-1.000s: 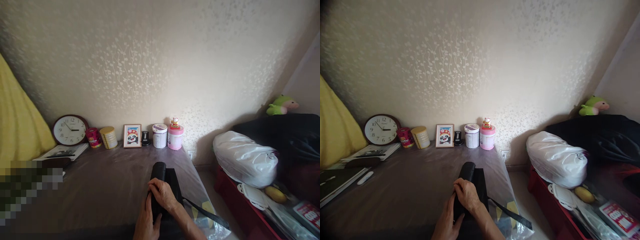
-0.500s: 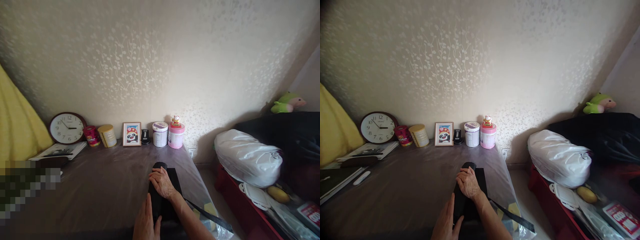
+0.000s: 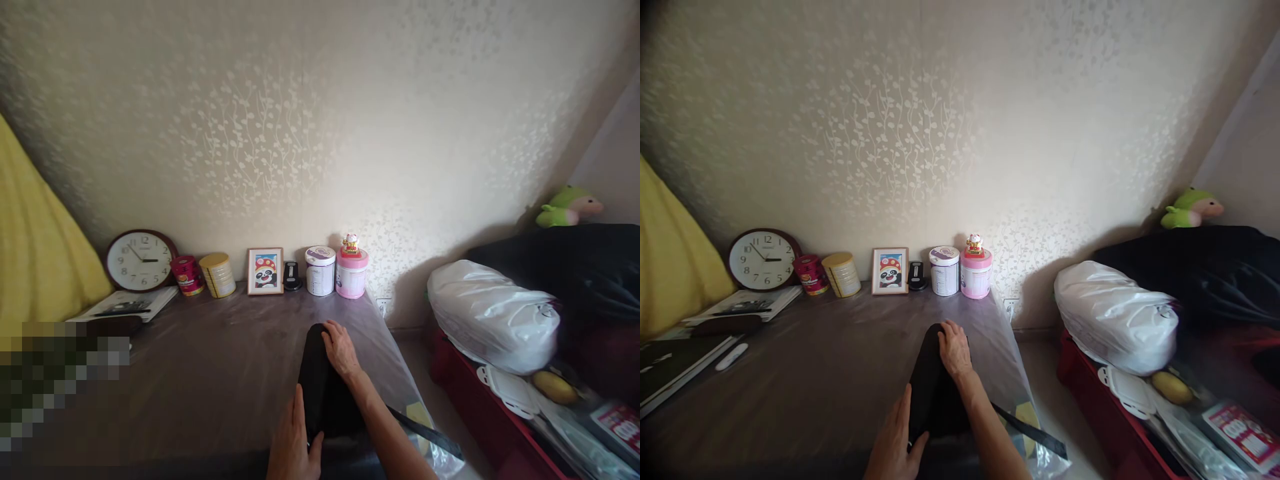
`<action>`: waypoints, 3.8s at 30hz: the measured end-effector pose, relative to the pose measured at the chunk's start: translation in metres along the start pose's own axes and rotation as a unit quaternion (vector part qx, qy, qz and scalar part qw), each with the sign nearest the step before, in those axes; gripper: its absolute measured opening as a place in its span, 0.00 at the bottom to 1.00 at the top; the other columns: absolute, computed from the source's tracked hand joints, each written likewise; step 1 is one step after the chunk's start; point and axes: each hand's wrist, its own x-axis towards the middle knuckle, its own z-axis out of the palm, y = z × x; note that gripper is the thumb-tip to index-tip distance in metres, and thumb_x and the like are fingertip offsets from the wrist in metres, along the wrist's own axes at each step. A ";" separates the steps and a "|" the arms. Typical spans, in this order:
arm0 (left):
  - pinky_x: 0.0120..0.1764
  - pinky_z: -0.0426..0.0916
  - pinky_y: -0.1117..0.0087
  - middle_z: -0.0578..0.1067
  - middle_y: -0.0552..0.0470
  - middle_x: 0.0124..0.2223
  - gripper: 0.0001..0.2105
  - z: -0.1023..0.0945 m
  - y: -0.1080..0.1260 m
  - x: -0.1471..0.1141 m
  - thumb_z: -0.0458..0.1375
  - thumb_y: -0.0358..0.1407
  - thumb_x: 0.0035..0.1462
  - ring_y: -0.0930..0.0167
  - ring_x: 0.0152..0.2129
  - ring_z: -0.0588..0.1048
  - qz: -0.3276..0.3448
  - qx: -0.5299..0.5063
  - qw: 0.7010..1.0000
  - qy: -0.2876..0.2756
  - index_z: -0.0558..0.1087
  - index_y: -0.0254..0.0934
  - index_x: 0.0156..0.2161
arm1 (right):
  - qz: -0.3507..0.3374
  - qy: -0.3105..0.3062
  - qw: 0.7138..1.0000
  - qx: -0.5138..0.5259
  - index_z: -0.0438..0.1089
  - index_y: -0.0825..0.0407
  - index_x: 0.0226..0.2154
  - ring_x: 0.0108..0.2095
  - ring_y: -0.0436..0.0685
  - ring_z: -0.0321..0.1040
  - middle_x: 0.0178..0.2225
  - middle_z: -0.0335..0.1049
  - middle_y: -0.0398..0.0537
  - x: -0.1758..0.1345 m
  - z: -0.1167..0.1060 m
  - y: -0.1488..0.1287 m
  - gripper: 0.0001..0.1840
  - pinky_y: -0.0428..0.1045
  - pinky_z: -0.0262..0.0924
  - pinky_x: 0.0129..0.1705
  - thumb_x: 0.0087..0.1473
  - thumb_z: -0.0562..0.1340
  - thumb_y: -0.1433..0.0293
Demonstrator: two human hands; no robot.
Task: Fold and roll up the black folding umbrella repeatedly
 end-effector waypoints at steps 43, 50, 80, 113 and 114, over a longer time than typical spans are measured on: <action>0.55 0.58 0.63 0.56 0.35 0.61 0.31 -0.002 0.008 -0.007 0.45 0.36 0.54 0.63 0.58 0.58 -0.011 0.026 0.998 0.059 0.43 0.24 0.61 | 0.187 -0.049 0.970 0.150 0.66 0.57 0.46 0.38 0.57 0.69 0.33 0.72 0.52 -0.063 -0.040 -0.038 0.21 0.48 0.61 0.39 0.51 0.55 0.64; 0.55 0.57 0.61 0.55 0.32 0.61 0.30 -0.004 0.008 -0.007 0.42 0.37 0.55 0.60 0.58 0.57 -0.002 0.050 0.998 0.044 0.44 0.20 0.60 | 0.189 -0.088 0.954 0.215 0.64 0.53 0.46 0.23 0.50 0.67 0.30 0.70 0.45 -0.057 -0.020 -0.066 0.18 0.43 0.60 0.17 0.52 0.53 0.66; 0.57 0.57 0.59 0.46 0.41 0.65 0.36 -0.013 0.008 -0.012 0.48 0.35 0.55 0.63 0.60 0.51 0.024 -0.074 0.995 0.067 0.31 0.36 0.62 | 0.102 -0.132 0.986 0.024 0.65 0.53 0.46 0.35 0.57 0.72 0.32 0.75 0.48 -0.066 -0.017 -0.092 0.16 0.47 0.58 0.34 0.54 0.53 0.70; 0.56 0.58 0.57 0.57 0.38 0.61 0.30 0.000 -0.003 -0.008 0.46 0.37 0.55 0.62 0.58 0.57 0.007 -0.026 0.996 0.083 0.44 0.32 0.61 | -0.005 -0.015 0.999 0.032 0.66 0.50 0.47 0.58 0.54 0.52 0.54 0.63 0.50 -0.015 0.024 -0.029 0.18 0.58 0.46 0.58 0.56 0.50 0.73; 0.56 0.58 0.58 0.57 0.38 0.61 0.29 0.000 -0.002 -0.008 0.45 0.38 0.55 0.62 0.58 0.57 0.007 -0.026 0.997 0.078 0.44 0.31 0.61 | 0.000 0.011 0.999 0.044 0.66 0.51 0.48 0.57 0.55 0.53 0.54 0.63 0.52 -0.016 0.027 -0.025 0.19 0.57 0.48 0.58 0.56 0.49 0.73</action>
